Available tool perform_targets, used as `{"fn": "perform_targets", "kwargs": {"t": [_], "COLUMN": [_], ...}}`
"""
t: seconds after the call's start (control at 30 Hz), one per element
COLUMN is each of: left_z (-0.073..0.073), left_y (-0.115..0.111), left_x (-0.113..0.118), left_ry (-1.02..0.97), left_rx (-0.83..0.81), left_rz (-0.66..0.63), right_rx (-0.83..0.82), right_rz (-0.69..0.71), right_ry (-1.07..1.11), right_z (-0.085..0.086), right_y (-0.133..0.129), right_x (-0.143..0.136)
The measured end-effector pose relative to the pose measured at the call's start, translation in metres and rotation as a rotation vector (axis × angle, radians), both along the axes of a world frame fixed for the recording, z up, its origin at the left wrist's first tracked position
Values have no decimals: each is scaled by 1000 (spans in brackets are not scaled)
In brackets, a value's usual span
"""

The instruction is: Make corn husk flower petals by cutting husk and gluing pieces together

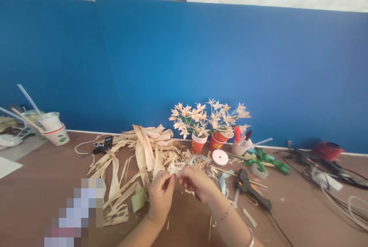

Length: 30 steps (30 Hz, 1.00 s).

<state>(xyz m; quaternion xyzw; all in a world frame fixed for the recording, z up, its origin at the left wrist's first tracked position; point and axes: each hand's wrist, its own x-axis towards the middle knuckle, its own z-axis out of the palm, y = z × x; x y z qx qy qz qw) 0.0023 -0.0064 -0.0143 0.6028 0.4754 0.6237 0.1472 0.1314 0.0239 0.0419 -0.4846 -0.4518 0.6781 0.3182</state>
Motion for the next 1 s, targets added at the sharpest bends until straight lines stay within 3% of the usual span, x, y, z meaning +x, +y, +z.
{"fn": "perform_targets", "kwargs": {"t": [0.23,0.43,0.6,1.0], "left_z": [0,0,1,4], "left_y": [-1,0,-1,-2], "left_x": [-1,-1,-1,0], "left_ry": [2,-30,-78,-166], "left_rx": [30,4,-57,-128], "left_rz": [1,-28,-93,-169], "right_rx": [-37,137,232,291], "right_rz": [5,-42,-63,-40], "right_ry": [14,-105,-81,-105], "right_z": [2,10,10,10], "right_y": [-2,-3,-2,-1], "right_x": [-5,-5,0,3]}}
